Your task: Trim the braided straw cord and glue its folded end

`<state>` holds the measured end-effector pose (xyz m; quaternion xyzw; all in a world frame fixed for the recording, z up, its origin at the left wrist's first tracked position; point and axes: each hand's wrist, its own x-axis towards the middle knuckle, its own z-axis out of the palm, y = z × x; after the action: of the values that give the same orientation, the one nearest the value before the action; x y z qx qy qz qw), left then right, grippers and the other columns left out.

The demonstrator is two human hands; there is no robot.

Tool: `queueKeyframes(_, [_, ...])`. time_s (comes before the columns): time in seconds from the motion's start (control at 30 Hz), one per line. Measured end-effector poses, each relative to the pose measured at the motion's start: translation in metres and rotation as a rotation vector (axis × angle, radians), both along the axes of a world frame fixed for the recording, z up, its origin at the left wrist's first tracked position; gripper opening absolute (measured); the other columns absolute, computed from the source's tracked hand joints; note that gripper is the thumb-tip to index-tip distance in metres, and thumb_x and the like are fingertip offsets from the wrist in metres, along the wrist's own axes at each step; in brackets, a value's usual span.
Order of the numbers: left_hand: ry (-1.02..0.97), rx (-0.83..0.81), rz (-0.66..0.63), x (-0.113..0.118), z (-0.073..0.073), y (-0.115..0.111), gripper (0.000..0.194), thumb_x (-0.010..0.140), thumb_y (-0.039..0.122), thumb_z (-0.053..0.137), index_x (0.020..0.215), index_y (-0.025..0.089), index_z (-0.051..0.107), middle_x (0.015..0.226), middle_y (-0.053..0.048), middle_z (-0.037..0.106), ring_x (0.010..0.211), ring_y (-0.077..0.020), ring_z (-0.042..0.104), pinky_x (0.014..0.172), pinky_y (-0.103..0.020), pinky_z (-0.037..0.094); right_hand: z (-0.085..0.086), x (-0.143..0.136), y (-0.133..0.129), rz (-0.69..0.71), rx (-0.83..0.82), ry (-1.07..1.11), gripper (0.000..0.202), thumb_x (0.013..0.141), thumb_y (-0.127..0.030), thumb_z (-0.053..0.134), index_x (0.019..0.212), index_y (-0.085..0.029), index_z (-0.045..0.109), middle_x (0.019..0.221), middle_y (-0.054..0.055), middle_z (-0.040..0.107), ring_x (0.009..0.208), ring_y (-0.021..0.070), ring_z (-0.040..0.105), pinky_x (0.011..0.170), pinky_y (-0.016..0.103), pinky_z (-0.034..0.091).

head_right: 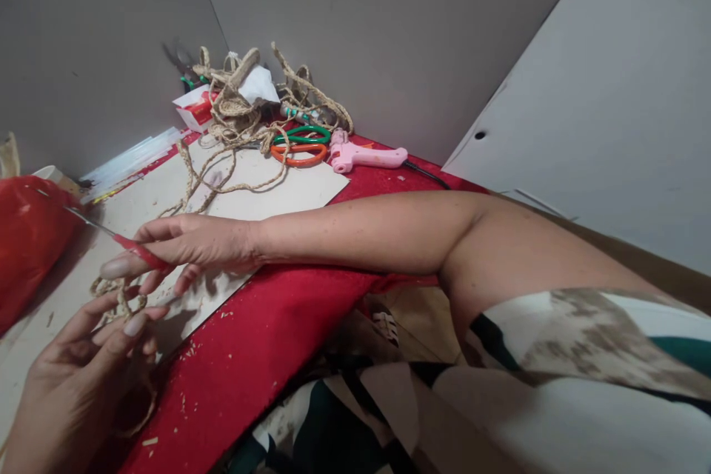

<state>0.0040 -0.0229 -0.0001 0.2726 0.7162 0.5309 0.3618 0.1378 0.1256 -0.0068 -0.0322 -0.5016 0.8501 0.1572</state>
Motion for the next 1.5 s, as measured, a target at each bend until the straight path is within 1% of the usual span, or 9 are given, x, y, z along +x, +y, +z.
queueKeyframes(0.13, [-0.010, -0.029, -0.058, 0.001, -0.002, 0.000, 0.053, 0.053, 0.037, 0.088, 0.098, 0.022, 0.064, 0.066, -0.002, 0.073, 0.041, -0.0080, 0.050, 0.040, -0.015, 0.040, 0.000, -0.001, 0.000, 0.029, -0.066, 0.034, 0.030, 0.074, -0.038, 0.077, 0.089, -0.015, 0.064, 0.090, 0.001, 0.069, 0.053, 0.0019, 0.054, 0.039, 0.011, 0.035])
queueKeyframes(0.23, [-0.021, -0.064, -0.092, 0.000, -0.005, -0.002, 0.053, 0.053, 0.036, 0.088, 0.100, 0.024, 0.065, 0.062, 0.000, 0.071, 0.040, -0.0086, 0.051, 0.038, -0.015, 0.038, -0.002, -0.002, 0.003, 0.047, -0.045, 0.069, 0.028, 0.077, -0.039, 0.073, 0.087, -0.013, 0.067, 0.084, 0.002, 0.069, 0.059, 0.0050, 0.060, 0.048, 0.013, 0.045])
queueKeyframes(0.37, [-0.021, -0.051, -0.101, -0.002, -0.007, -0.004, 0.053, 0.054, 0.035, 0.088, 0.101, 0.025, 0.065, 0.073, -0.003, 0.076, 0.040, -0.0082, 0.050, 0.034, -0.014, 0.035, -0.001, -0.003, 0.012, -0.085, -0.061, 0.071, 0.023, 0.081, -0.038, 0.069, 0.079, -0.015, 0.068, 0.079, 0.001, 0.069, 0.061, 0.0059, 0.060, 0.053, 0.014, 0.050])
queueKeyframes(0.5, [0.024, -0.033, -0.010, 0.001, -0.006, -0.004, 0.050, 0.054, 0.038, 0.088, 0.097, 0.024, 0.067, 0.071, -0.003, 0.076, 0.037, -0.0046, 0.045, 0.034, -0.011, 0.033, 0.003, -0.003, 0.015, -0.181, -0.066, 0.035, 0.024, 0.082, -0.035, 0.069, 0.070, -0.015, 0.065, 0.076, 0.002, 0.069, 0.058, 0.0060, 0.060, 0.051, 0.014, 0.050])
queueKeyframes(0.63, [0.033, 0.002, 0.051, 0.004, -0.005, -0.004, 0.046, 0.050, 0.036, 0.089, 0.089, 0.023, 0.068, 0.073, -0.003, 0.077, 0.048, -0.0078, 0.057, 0.045, -0.011, 0.045, 0.002, -0.003, 0.011, -0.247, -0.085, 0.019, 0.028, 0.080, -0.039, 0.070, 0.070, -0.013, 0.065, 0.073, 0.002, 0.069, 0.053, 0.0049, 0.057, 0.050, 0.014, 0.049])
queueKeyframes(0.8, [0.193, 0.067, -0.007, 0.007, 0.000, -0.012, 0.032, 0.060, 0.039, 0.084, 0.081, 0.021, 0.068, 0.075, -0.004, 0.077, 0.060, -0.0135, 0.067, 0.051, -0.014, 0.050, -0.003, -0.005, 0.013, -0.325, -0.120, 0.027, 0.028, 0.087, -0.038, 0.062, 0.078, -0.012, 0.066, 0.068, 0.001, 0.067, 0.050, 0.0043, 0.057, 0.050, 0.014, 0.049])
queueKeyframes(0.97, [0.355, 0.048, 0.015, 0.017, 0.009, -0.018, 0.026, 0.066, 0.043, 0.080, 0.077, 0.022, 0.067, 0.071, -0.001, 0.076, 0.073, -0.0201, 0.072, 0.064, -0.022, 0.056, 0.002, -0.002, 0.028, -0.523, -0.149, 0.067, 0.028, 0.090, -0.037, 0.058, 0.077, -0.013, 0.064, 0.061, -0.003, 0.061, 0.047, 0.0028, 0.051, 0.049, 0.013, 0.046])
queueKeyframes(1.23, [0.274, 0.037, 0.053, 0.012, 0.005, -0.015, 0.041, 0.064, 0.043, 0.082, 0.099, 0.025, 0.068, 0.077, -0.001, 0.078, 0.069, -0.0126, 0.070, 0.053, -0.010, 0.048, 0.007, 0.000, 0.030, -0.523, -0.050, 0.013, 0.025, 0.087, -0.037, 0.062, 0.076, -0.015, 0.064, 0.073, 0.001, 0.069, 0.063, 0.0071, 0.061, 0.055, 0.016, 0.049])
queueKeyframes(1.5, [0.292, 0.049, 0.057, 0.011, 0.002, -0.016, 0.037, 0.065, 0.044, 0.081, 0.092, 0.023, 0.069, 0.072, -0.002, 0.075, 0.050, -0.0074, 0.055, 0.040, -0.010, 0.037, 0.005, 0.000, 0.042, -0.581, -0.060, -0.024, 0.029, 0.090, -0.038, 0.058, 0.077, -0.013, 0.064, 0.068, 0.000, 0.066, 0.057, 0.0056, 0.059, 0.055, 0.016, 0.049])
